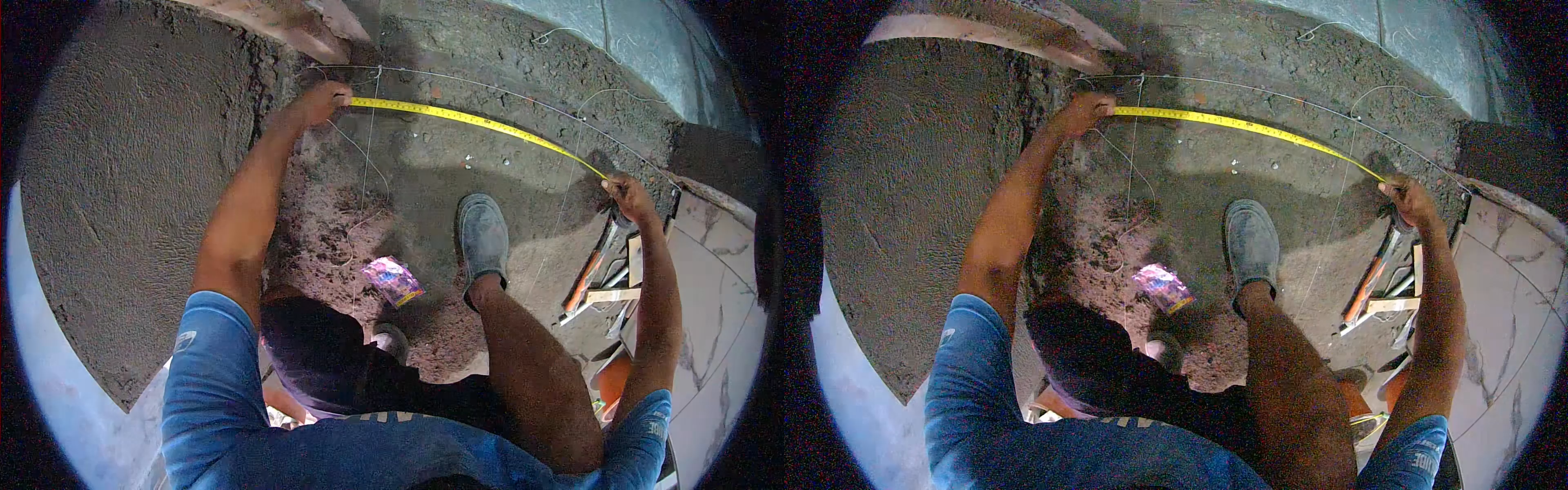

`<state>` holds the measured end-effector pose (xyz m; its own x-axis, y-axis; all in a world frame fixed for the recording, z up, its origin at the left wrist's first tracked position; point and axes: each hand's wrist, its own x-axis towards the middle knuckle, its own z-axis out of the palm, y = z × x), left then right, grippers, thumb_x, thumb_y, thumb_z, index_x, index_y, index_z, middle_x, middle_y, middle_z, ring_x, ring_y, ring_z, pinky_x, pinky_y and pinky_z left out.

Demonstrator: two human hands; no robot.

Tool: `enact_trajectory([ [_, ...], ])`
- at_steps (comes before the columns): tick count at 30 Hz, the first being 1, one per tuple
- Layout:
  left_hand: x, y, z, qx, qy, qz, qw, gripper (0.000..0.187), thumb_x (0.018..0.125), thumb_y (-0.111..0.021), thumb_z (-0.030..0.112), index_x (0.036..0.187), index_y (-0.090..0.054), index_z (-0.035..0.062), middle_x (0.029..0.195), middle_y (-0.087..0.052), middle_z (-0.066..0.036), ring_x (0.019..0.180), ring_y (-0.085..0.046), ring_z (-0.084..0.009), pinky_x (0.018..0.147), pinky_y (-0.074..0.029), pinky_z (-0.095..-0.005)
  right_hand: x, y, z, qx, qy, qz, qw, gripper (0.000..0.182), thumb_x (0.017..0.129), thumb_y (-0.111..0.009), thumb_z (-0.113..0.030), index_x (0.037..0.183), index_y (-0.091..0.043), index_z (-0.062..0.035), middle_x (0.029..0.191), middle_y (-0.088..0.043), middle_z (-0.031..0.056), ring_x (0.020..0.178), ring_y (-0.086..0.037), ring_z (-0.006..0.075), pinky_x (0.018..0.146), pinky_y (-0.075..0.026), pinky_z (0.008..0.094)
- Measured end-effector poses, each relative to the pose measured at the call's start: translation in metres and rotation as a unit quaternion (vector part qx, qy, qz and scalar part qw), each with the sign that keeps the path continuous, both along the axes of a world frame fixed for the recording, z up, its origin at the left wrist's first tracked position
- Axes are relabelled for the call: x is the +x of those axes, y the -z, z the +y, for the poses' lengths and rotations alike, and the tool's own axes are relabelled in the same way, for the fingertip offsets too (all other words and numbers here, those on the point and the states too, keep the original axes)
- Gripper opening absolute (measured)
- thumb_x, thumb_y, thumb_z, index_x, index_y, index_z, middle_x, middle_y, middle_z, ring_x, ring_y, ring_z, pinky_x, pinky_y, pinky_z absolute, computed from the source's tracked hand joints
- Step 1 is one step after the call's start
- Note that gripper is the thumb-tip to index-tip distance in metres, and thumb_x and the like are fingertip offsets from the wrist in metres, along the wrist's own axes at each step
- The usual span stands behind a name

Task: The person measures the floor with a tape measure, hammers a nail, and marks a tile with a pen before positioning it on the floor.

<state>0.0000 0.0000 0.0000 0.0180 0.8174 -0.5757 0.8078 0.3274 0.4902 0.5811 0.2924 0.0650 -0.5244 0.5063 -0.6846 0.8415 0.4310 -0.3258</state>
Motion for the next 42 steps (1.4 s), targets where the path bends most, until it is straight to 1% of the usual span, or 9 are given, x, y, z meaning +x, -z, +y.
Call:
enact_trajectory([
  [3, -0.001, 0.001, -0.003, 0.166, -0.048, -0.049, 0.984, 0.017, 0.083, -0.055, 0.019, 0.086, -0.059, 0.0024, 0.083, -0.06, -0.016, 0.079, -0.058, -0.0298, 0.072, -0.044, -0.0378, -0.001, 0.016, 0.003, -0.051, 0.028, 0.006, 0.998, 0.048, 0.087, -0.052, -0.046, 0.109, -0.062, -0.0043, 0.113, -0.059, 0.0189, 0.109, -0.054, 0.0271, 0.095, -0.039, 0.0364],
  [6, 0.008, -0.007, 0.001, 0.138, -0.05, -0.008, 0.989, 0.015, 0.083, -0.056, 0.018, 0.086, -0.059, 0.0033, 0.082, -0.061, -0.016, 0.077, -0.059, -0.0303, 0.07, -0.045, -0.0379, 0.006, 0.019, 0.005, 0.026, 0.037, -0.006, 0.999, 0.046, 0.088, -0.051, -0.044, 0.107, -0.063, -0.0037, 0.112, -0.06, 0.018, 0.107, -0.055, 0.0254, 0.093, -0.039, 0.0369],
  [8, 0.005, -0.004, 0.004, 0.124, -0.039, 0.022, 0.991, 0.023, 0.084, -0.058, 0.025, 0.092, -0.061, 0.0042, 0.085, -0.062, -0.013, 0.081, -0.058, -0.0293, 0.077, -0.046, -0.0374, 0.008, 0.028, 0.011, -0.023, 0.051, 0.082, 0.995, 0.048, 0.088, -0.051, -0.045, 0.106, -0.063, -0.0022, 0.113, -0.059, 0.0196, 0.107, -0.055, 0.0265, 0.092, -0.039, 0.0376],
  [11, 0.005, -0.001, 0.012, 0.074, -0.027, -0.005, 0.997, 0.02, 0.084, -0.058, 0.025, 0.086, -0.059, 0.0049, 0.08, -0.061, -0.012, 0.077, -0.058, -0.029, 0.072, -0.045, -0.0391, -0.012, 0.005, 0.001, 0.017, 0.074, 0.017, 0.997, 0.057, 0.087, -0.044, -0.056, 0.106, -0.064, -0.0058, 0.109, -0.06, 0.019, 0.106, -0.053, 0.0256, 0.093, -0.036, 0.0377],
  [21, 0.004, 0.004, 0.003, 0.074, -0.081, 0.023, 0.994, 0.015, 0.082, -0.058, 0.02, 0.084, -0.06, 0.005, 0.077, -0.061, -0.013, 0.071, -0.058, -0.0281, 0.068, -0.045, -0.0378, 0.009, 0.054, 0.023, -0.066, 0.158, 0.071, 0.983, 0.058, 0.087, -0.044, -0.056, 0.098, -0.065, -0.0034, 0.109, -0.059, 0.0205, 0.105, -0.052, 0.0281, 0.092, -0.036, 0.0396],
  [26, 0.006, -0.007, 0.005, 0.1, -0.042, -0.005, 0.994, 0.019, 0.083, -0.056, 0.023, 0.084, -0.059, 0.0046, 0.077, -0.06, -0.013, 0.074, -0.057, -0.0298, 0.071, -0.044, -0.0393, 0.03, 0.086, 0.034, -0.057, 0.154, 0.153, 0.975, 0.046, 0.09, -0.05, -0.044, 0.087, -0.064, -0.0007, 0.091, -0.063, 0.0095, 0.093, -0.054, 0.0211, 0.087, -0.039, 0.0343],
  [36, 0.004, 0.001, 0.005, 0.095, -0.056, 0.008, 0.994, 0.017, 0.084, -0.058, 0.021, 0.087, -0.061, 0.0051, 0.079, -0.062, -0.013, 0.071, -0.057, -0.027, 0.067, -0.044, -0.0376, 0.002, 0.042, 0.017, 0.028, 0.063, 0.087, 0.994, 0.037, 0.091, -0.049, -0.033, 0.086, -0.064, 0.0001, 0.089, -0.064, 0.0121, 0.091, -0.057, 0.0231, 0.084, -0.042, 0.0351],
  [38, 0.001, 0.008, 0.004, 0.108, -0.049, 0.004, 0.993, 0.016, 0.084, -0.057, 0.021, 0.088, -0.061, 0.0051, 0.077, -0.061, -0.013, 0.07, -0.056, -0.0267, 0.066, -0.043, -0.0374, -0.001, 0.038, 0.016, -0.001, 0.095, 0.063, 0.993, 0.051, 0.09, -0.045, -0.048, 0.085, -0.064, -0.0007, 0.091, -0.064, 0.0126, 0.09, -0.055, 0.0219, 0.087, -0.039, 0.034],
  [42, -0.003, 0.018, 0.003, 0.088, -0.075, -0.007, 0.993, 0.016, 0.083, -0.057, 0.02, 0.084, -0.059, 0.0043, 0.076, -0.059, -0.014, 0.07, -0.056, -0.0273, 0.066, -0.043, -0.0378, 0.004, 0.047, 0.023, -0.002, 0.101, 0.014, 0.995, 0.052, 0.09, -0.045, -0.049, 0.086, -0.064, -0.0005, 0.089, -0.064, 0.0125, 0.089, -0.055, 0.0203, 0.086, -0.04, 0.0339],
])
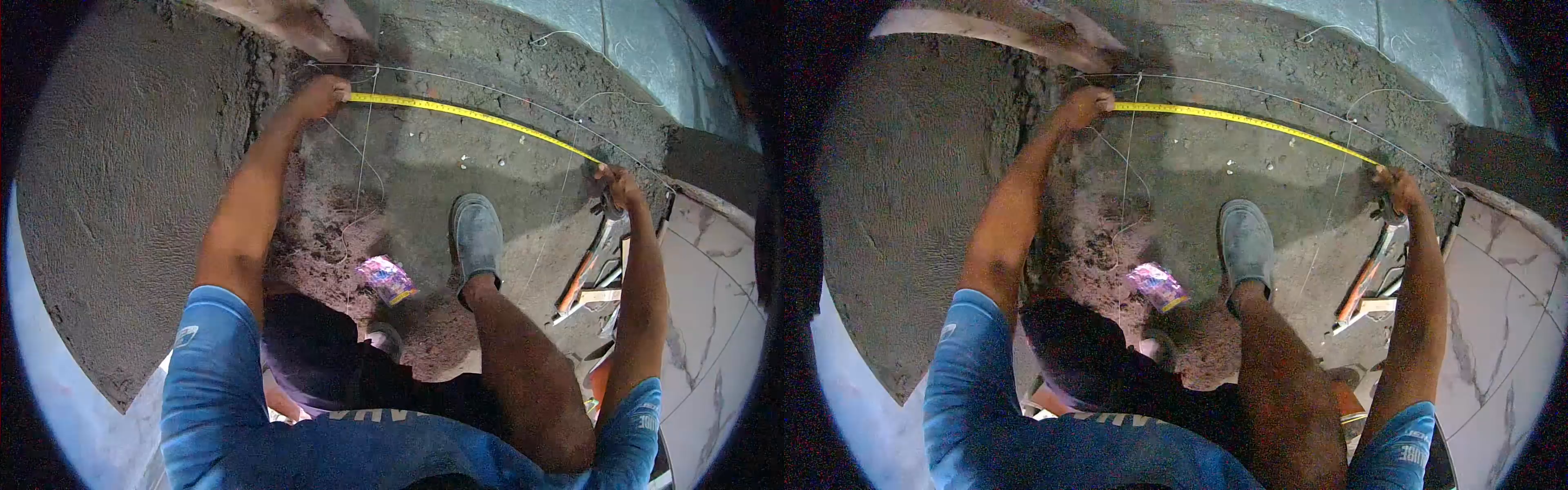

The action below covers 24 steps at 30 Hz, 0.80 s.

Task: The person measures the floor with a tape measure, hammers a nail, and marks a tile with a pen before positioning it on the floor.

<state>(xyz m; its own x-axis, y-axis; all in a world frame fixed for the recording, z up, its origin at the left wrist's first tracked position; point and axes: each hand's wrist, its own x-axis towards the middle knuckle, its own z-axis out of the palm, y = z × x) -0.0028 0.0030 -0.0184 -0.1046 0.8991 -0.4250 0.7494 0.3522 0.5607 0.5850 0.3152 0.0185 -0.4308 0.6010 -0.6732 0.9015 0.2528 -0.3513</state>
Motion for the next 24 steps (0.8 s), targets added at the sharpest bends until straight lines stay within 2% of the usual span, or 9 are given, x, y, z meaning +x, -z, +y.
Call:
enact_trajectory([
  [3, -0.002, -0.001, -0.001, 0.079, 0.058, 0.013, 0.995, 0.016, 0.082, -0.056, 0.019, 0.081, -0.056, 0.003, 0.074, -0.057, -0.016, 0.069, -0.055, -0.0283, 0.066, -0.042, -0.0383, 0.003, 0.008, 0.001, 0.008, -0.023, 0.04, 0.999, 0.052, 0.089, -0.046, -0.049, 0.087, -0.065, -0.0003, 0.088, -0.065, 0.0129, 0.087, -0.055, 0.0192, 0.084, -0.04, 0.0332],
  [5, 0.013, -0.023, 0.0, 0.066, 0.012, 0.016, 0.998, 0.017, 0.081, -0.056, 0.018, 0.079, -0.054, 0.0015, 0.073, -0.054, -0.017, 0.068, -0.053, -0.0296, 0.065, -0.041, -0.0384, 0.009, 0.016, 0.005, 0.001, 0.013, -0.01, 1.0, 0.051, 0.089, -0.048, -0.048, 0.094, -0.065, 0.0002, 0.087, -0.065, 0.0109, 0.086, -0.055, 0.018, 0.084, -0.04, 0.0322],
  [9, 0.006, -0.011, -0.001, 0.094, 0.044, 0.001, 0.995, 0.018, 0.081, -0.055, 0.018, 0.078, -0.053, 0.0, 0.073, -0.053, -0.018, 0.068, -0.052, -0.0312, 0.064, -0.041, -0.0381, -0.01, -0.02, -0.003, -0.019, -0.003, -0.073, 0.997, 0.052, 0.089, -0.049, -0.047, 0.104, -0.061, 0.0012, 0.091, -0.065, 0.0087, 0.086, -0.056, 0.0191, 0.084, -0.041, 0.0317],
  [11, 0.003, -0.009, 0.0, 0.089, 0.05, -0.016, 0.995, 0.022, 0.081, -0.055, 0.02, 0.078, -0.052, -0.0011, 0.072, -0.052, -0.018, 0.067, -0.051, -0.0319, 0.064, -0.041, -0.0386, 0.011, 0.018, 0.005, -0.021, 0.029, 0.033, 0.999, 0.049, 0.089, -0.051, -0.045, 0.104, -0.061, 0.0006, 0.089, -0.066, 0.0095, 0.083, -0.057, 0.0189, 0.08, -0.043, 0.0317],
  [13, 0.002, -0.012, 0.002, 0.064, 0.052, -0.008, 0.997, 0.022, 0.081, -0.055, 0.02, 0.078, -0.052, -0.0012, 0.071, -0.052, -0.018, 0.067, -0.051, -0.0315, 0.064, -0.041, -0.0387, 0.007, 0.016, -0.001, 0.0, 0.053, 0.081, 0.995, 0.044, 0.088, -0.052, -0.043, 0.094, -0.065, -0.0006, 0.082, -0.065, 0.0121, 0.079, -0.057, 0.0171, 0.074, -0.044, 0.0307],
  [15, 0.006, -0.017, 0.002, 0.038, 0.054, 0.002, 0.998, 0.022, 0.081, -0.055, 0.02, 0.078, -0.052, -0.0013, 0.071, -0.051, -0.018, 0.066, -0.051, -0.0311, 0.064, -0.041, -0.0388, -0.003, -0.002, -0.005, 0.045, -0.017, 0.024, 0.999, 0.044, 0.088, -0.052, -0.043, 0.086, -0.066, -0.0012, 0.073, -0.062, 0.0113, 0.072, -0.055, 0.0154, 0.068, -0.043, 0.0308],
  [16, 0.009, -0.02, 0.0, 0.06, 0.041, 0.013, 0.997, 0.021, 0.081, -0.056, 0.019, 0.079, -0.053, -0.0011, 0.071, -0.052, -0.017, 0.066, -0.051, -0.0306, 0.064, -0.041, -0.0387, -0.005, -0.006, -0.007, 0.046, -0.016, 0.022, 0.999, 0.044, 0.088, -0.052, -0.043, 0.086, -0.066, -0.0012, 0.073, -0.062, 0.0113, 0.072, -0.055, 0.0154, 0.068, -0.043, 0.0308],
  [18, 0.008, -0.016, 0.0, 0.082, 0.028, 0.024, 0.996, 0.02, 0.08, -0.057, 0.019, 0.08, -0.054, -0.001, 0.071, -0.052, -0.017, 0.066, -0.051, -0.0301, 0.064, -0.041, -0.0387, -0.009, -0.013, -0.009, 0.018, 0.002, 0.004, 1.0, 0.047, 0.087, -0.05, -0.049, 0.087, -0.066, -0.0047, 0.08, -0.065, 0.015, 0.075, -0.059, 0.0256, 0.074, -0.044, 0.0373],
  [24, 0.005, -0.017, 0.003, 0.01, 0.035, -0.005, 0.999, 0.02, 0.081, -0.059, 0.019, 0.083, -0.057, -0.0008, 0.075, -0.056, -0.016, 0.069, -0.052, -0.0302, 0.067, -0.042, -0.0384, -0.016, -0.021, -0.012, 0.018, 0.024, -0.035, 0.999, 0.047, 0.086, -0.051, -0.048, 0.084, -0.066, -0.0032, 0.074, -0.063, 0.0146, 0.069, -0.057, 0.0235, 0.07, -0.044, 0.0363],
])
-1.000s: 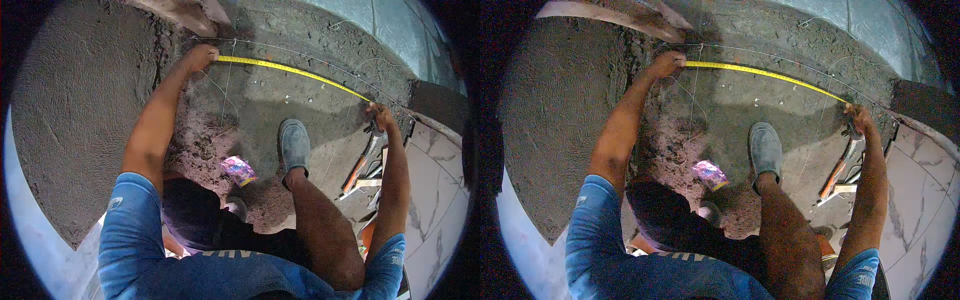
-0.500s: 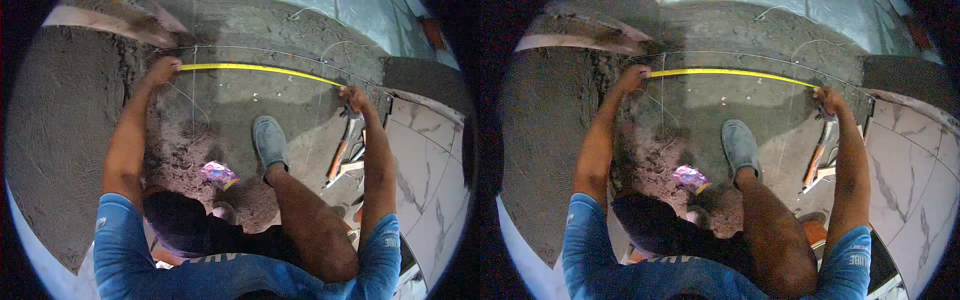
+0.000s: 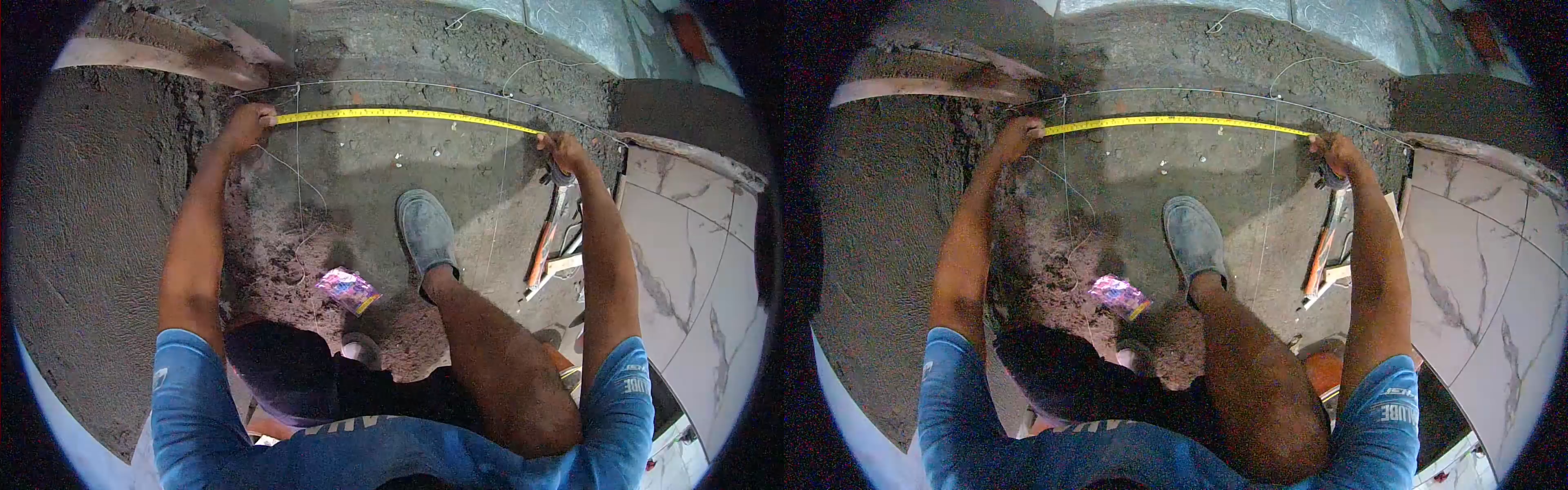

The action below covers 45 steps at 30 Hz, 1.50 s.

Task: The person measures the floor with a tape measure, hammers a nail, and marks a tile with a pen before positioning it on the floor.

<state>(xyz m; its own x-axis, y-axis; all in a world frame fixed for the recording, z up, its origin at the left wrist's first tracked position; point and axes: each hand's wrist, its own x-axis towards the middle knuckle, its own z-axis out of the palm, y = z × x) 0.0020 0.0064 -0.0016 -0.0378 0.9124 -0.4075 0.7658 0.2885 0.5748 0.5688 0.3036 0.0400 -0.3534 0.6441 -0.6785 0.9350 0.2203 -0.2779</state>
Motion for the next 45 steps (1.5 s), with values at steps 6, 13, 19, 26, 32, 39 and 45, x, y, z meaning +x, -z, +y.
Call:
enact_trajectory([
  [6, -0.003, 0.007, -0.002, 0.003, 0.008, 0.021, 1.0, 0.019, 0.082, -0.058, 0.02, 0.084, -0.057, 0.001, 0.077, -0.057, -0.016, 0.072, -0.054, -0.0307, 0.069, -0.043, -0.0382, 0.005, 0.009, 0.003, 0.016, -0.026, 0.018, 0.999, 0.046, 0.089, -0.049, -0.044, 0.084, -0.066, -0.0022, 0.073, -0.062, 0.0147, 0.068, -0.057, 0.0248, 0.069, -0.044, 0.0353],
  [13, 0.001, 0.002, -0.001, -0.004, -0.025, 0.026, 0.999, 0.019, 0.083, -0.057, 0.021, 0.083, -0.058, 0.0013, 0.079, -0.057, -0.017, 0.074, -0.055, -0.0321, 0.07, -0.043, -0.0396, 0.0, 0.001, -0.004, 0.021, -0.012, 0.052, 0.998, 0.048, 0.089, -0.047, -0.045, 0.085, -0.066, -0.0016, 0.075, -0.063, 0.0169, 0.07, -0.059, 0.026, 0.07, -0.044, 0.0365],
  [19, 0.002, -0.007, 0.003, -0.012, 0.019, 0.033, 0.999, 0.022, 0.082, -0.056, 0.022, 0.082, -0.057, -0.0002, 0.076, -0.056, -0.017, 0.071, -0.055, -0.0322, 0.069, -0.043, -0.0395, -0.009, -0.01, -0.006, 0.017, -0.027, -0.034, 0.999, 0.051, 0.088, -0.047, -0.05, 0.087, -0.065, -0.0019, 0.077, -0.062, 0.0183, 0.074, -0.059, 0.027, 0.073, -0.044, 0.0376],
  [26, -0.002, 0.011, -0.006, 0.099, 0.026, 0.026, 0.994, 0.023, 0.081, -0.056, 0.022, 0.08, -0.054, -0.0006, 0.077, -0.055, -0.019, 0.078, -0.054, -0.0358, 0.069, -0.042, -0.042, 0.011, 0.022, 0.006, 0.035, -0.06, 0.021, 0.997, 0.048, 0.087, -0.048, -0.048, 0.086, -0.065, -0.0034, 0.079, -0.063, 0.0175, 0.075, -0.06, 0.0261, 0.07, -0.044, 0.0367],
  [32, 0.005, -0.01, -0.002, 0.077, 0.039, 0.02, 0.996, 0.022, 0.081, -0.056, 0.022, 0.08, -0.056, 0.0001, 0.08, -0.057, -0.02, 0.077, -0.054, -0.0365, 0.069, -0.041, -0.0439, 0.004, 0.01, -0.001, 0.014, -0.031, 0.037, 0.999, 0.049, 0.089, -0.046, -0.045, 0.089, -0.064, 0.0004, 0.09, -0.065, 0.0182, 0.088, -0.061, 0.0314, 0.079, -0.044, 0.0369],
  [39, 0.005, -0.007, -0.003, 0.062, 0.024, 0.046, 0.997, 0.019, 0.081, -0.055, 0.02, 0.081, -0.057, 0.0005, 0.079, -0.058, -0.02, 0.075, -0.057, -0.0341, 0.068, -0.043, -0.0416, 0.023, 0.037, 0.013, 0.009, -0.012, 0.052, 0.999, 0.047, 0.089, -0.049, -0.044, 0.08, -0.064, -0.0003, 0.074, -0.063, 0.0102, 0.075, -0.055, 0.0182, 0.071, -0.043, 0.0318],
  [45, 0.006, -0.008, -0.002, 0.068, 0.015, 0.002, 0.998, 0.019, 0.082, -0.054, 0.019, 0.079, -0.056, 0.0001, 0.075, -0.056, -0.018, 0.071, -0.055, -0.0333, 0.067, -0.043, -0.0413, 0.043, 0.069, 0.026, 0.011, -0.009, 0.063, 0.998, 0.047, 0.088, -0.052, -0.044, 0.08, -0.063, 0.0008, 0.078, -0.063, 0.01, 0.075, -0.055, 0.0172, 0.071, -0.043, 0.0309],
])
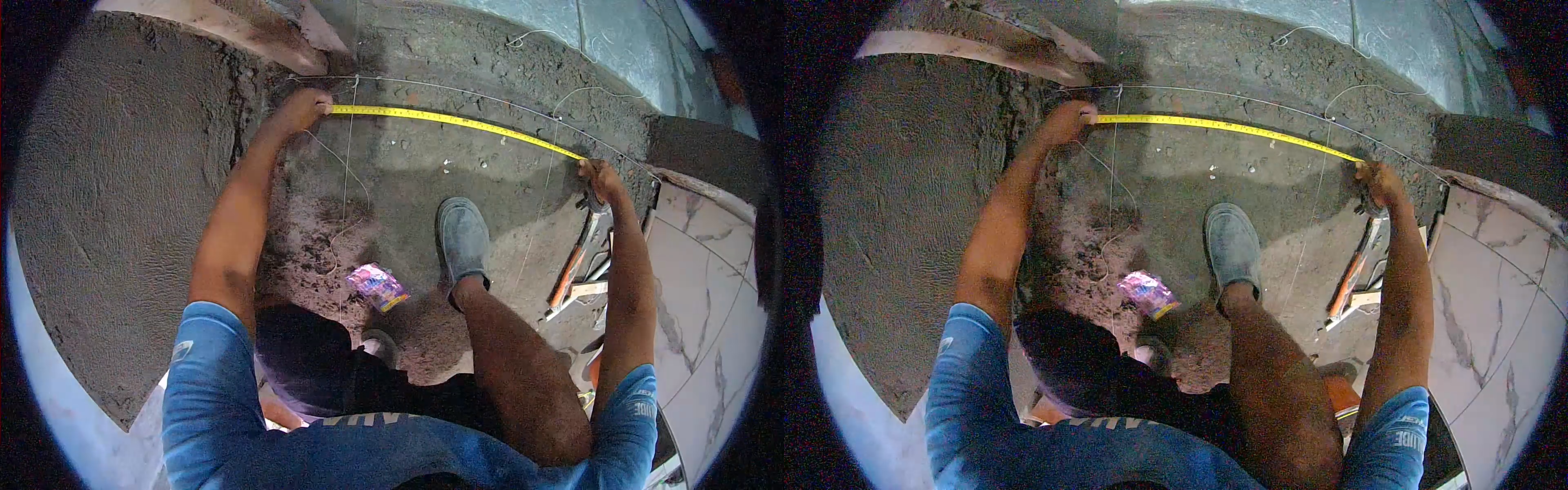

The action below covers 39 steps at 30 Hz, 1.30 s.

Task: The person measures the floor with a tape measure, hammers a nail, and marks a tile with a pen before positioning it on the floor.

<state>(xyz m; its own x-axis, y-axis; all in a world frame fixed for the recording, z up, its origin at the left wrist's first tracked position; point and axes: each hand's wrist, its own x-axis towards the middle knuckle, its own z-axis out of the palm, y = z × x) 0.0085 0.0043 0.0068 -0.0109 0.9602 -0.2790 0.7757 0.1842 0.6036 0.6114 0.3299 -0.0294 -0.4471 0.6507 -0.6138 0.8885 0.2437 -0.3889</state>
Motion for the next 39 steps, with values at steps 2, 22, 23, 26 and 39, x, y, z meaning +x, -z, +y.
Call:
enact_trajectory([
  [2, -0.005, 0.008, 0.0, 0.002, 0.006, -0.014, 1.0, 0.019, 0.081, -0.054, 0.019, 0.078, -0.055, 0.0003, 0.075, -0.056, -0.018, 0.07, -0.055, -0.0327, 0.067, -0.042, -0.0412, 0.005, 0.003, 0.003, -0.018, 0.013, 0.015, 1.0, 0.048, 0.088, -0.051, -0.044, 0.081, -0.063, 0.0013, 0.081, -0.064, 0.0114, 0.077, -0.057, 0.0189, 0.073, -0.043, 0.0317],
  [22, -0.003, 0.01, -0.001, -0.051, -0.075, 0.001, 0.996, 0.017, 0.081, -0.057, 0.017, 0.08, -0.054, 0.0, 0.072, -0.054, -0.017, 0.065, -0.05, -0.0315, 0.064, -0.042, -0.0383, -0.048, -0.072, -0.031, 0.04, -0.034, -0.094, 0.994, 0.048, 0.086, -0.048, -0.051, 0.085, -0.065, -0.0053, 0.078, -0.064, 0.0161, 0.076, -0.06, 0.0325, 0.07, -0.045, 0.0404],
  [23, -0.005, 0.011, 0.002, -0.049, -0.073, 0.0, 0.996, 0.017, 0.081, -0.057, 0.017, 0.08, -0.054, 0.0, 0.072, -0.054, -0.017, 0.065, -0.05, -0.0315, 0.064, -0.042, -0.0383, -0.043, -0.064, -0.028, 0.022, -0.013, -0.08, 0.996, 0.049, 0.086, -0.048, -0.051, 0.085, -0.065, -0.0053, 0.077, -0.064, 0.0162, 0.075, -0.06, 0.0329, 0.069, -0.045, 0.0407],
  [26, -0.009, 0.01, 0.004, -0.046, 0.019, -0.006, 0.999, 0.015, 0.081, -0.057, 0.015, 0.081, -0.055, 0.0002, 0.073, -0.054, -0.017, 0.067, -0.052, -0.031, 0.066, -0.042, -0.0371, -0.037, -0.059, -0.025, 0.024, -0.02, -0.043, 0.999, 0.049, 0.086, -0.049, -0.052, 0.085, -0.064, -0.0056, 0.076, -0.063, 0.0167, 0.073, -0.06, 0.033, 0.067, -0.045, 0.0412],
  [39, -0.007, 0.011, 0.0, -0.008, -0.017, -0.019, 1.0, 0.016, 0.081, -0.058, 0.015, 0.081, -0.054, -0.0002, 0.072, -0.053, -0.015, 0.068, -0.051, -0.0256, 0.068, -0.042, -0.0339, -0.035, -0.05, -0.021, 0.02, -0.035, -0.035, 0.999, 0.047, 0.085, -0.051, -0.05, 0.089, -0.064, -0.005, 0.077, -0.062, 0.0196, 0.074, -0.059, 0.0343, 0.068, -0.044, 0.0435],
])
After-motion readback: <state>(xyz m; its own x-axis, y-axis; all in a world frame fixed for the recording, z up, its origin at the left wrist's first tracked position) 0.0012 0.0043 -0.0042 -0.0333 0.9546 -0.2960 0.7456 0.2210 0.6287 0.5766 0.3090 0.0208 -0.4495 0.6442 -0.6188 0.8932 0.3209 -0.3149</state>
